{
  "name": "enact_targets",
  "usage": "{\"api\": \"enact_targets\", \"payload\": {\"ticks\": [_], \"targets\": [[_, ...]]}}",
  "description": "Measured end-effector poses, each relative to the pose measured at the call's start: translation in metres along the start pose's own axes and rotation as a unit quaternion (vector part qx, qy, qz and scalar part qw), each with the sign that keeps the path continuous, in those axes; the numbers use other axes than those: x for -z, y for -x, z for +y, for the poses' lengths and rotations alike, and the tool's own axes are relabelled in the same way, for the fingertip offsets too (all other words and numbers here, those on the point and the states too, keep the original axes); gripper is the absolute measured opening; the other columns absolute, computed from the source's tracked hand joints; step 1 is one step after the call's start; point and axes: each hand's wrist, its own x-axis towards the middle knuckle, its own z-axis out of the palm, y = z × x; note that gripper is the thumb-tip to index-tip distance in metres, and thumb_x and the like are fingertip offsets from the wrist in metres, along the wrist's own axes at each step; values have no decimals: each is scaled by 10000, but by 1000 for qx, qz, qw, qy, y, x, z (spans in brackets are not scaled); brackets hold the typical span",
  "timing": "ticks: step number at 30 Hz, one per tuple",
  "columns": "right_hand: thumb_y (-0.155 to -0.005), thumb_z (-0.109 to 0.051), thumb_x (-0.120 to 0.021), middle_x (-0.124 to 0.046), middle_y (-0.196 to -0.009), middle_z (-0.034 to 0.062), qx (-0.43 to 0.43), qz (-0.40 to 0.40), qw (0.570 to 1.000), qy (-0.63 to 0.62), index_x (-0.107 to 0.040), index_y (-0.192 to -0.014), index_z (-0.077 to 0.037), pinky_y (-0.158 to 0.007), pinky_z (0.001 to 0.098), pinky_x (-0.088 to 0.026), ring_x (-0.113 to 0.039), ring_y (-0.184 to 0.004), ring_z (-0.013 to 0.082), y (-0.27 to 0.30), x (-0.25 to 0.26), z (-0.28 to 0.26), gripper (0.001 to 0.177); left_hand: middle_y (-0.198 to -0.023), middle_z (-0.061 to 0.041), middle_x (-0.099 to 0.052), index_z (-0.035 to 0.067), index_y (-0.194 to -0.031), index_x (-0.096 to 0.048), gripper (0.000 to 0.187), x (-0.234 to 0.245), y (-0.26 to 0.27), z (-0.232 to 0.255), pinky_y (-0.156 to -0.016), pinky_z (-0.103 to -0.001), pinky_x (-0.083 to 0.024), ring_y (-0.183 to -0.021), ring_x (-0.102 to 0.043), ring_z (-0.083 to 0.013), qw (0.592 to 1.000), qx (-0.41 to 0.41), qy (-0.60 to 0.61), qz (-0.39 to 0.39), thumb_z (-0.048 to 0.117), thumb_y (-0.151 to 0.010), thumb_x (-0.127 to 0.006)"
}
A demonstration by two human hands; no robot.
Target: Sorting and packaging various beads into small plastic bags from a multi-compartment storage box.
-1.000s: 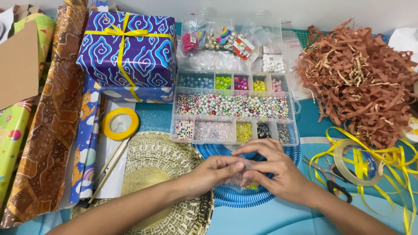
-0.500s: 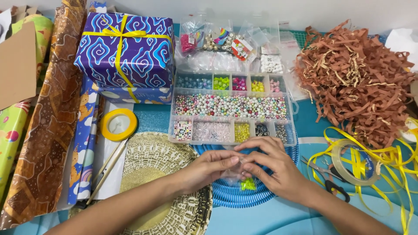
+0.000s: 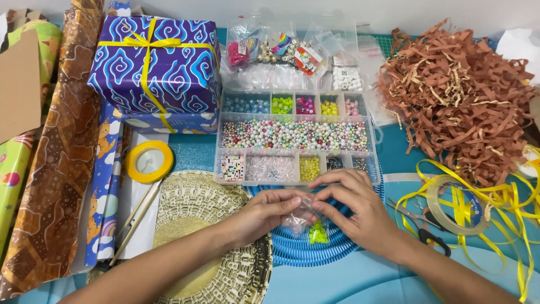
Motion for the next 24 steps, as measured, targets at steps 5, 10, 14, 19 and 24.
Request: {"api": "enact_targets", "payload": {"ticks": [5,10,14,19,24], "targets": [[-1008,-214,-579,-720,-1138,51,-11,33,999,3,-721,-1028,-108,-1008,388,-472,-673,-1118,219,-9,22,5,178,-1272,-147,-698,6,-1300,-643,359,0,-1,5,-1075,-416,-508,-1075,-699,-257,999,-9,-22,-21,206,-1003,-608],[-1045,-142,-589,-751,-1085,48,-54,79,989,112,-694,-1155,-64,-860,304,-551,-724,-988,164,-43,62,34,171,-1302,-121,-699,36,-1296,-644,368,-1,-2,8,-1095,-452,-512,-1124,-686,-286,999,5,-42,-24,244,-996,-596],[-974,-107,-649,-727,-1163,67,-35,-38,989,139,-699,-1172,-102,-942,402,-545,-708,-1077,236,-63,53,59,204,-1290,-147,-696,17,-1308,-646,397,0,-3,9,-1078,-447,-516,-1109,-688,-286,999,-7,-17,-33,254,-993,-603],[-953,-174,-674,-702,-1250,67,-62,-78,974,202,-697,-1260,-129,-861,454,-582,-672,-1139,272,-76,33,79,311,-1287,-170,-689,1,-1317,-638,428,0,-1,9,-1081,-439,-497,-1089,-687,-284,1000,-4,-5,-23,270,-986,-603],[-919,-231,-720,-732,-1222,87,-106,-97,967,212,-718,-1235,-126,-880,476,-591,-709,-1069,287,-84,23,81,334,-1292,-170,-691,10,-1318,-640,426,0,-2,9,-1081,-445,-505,-1085,-689,-295,1000,6,-3,-15,276,-988,-597]]}}
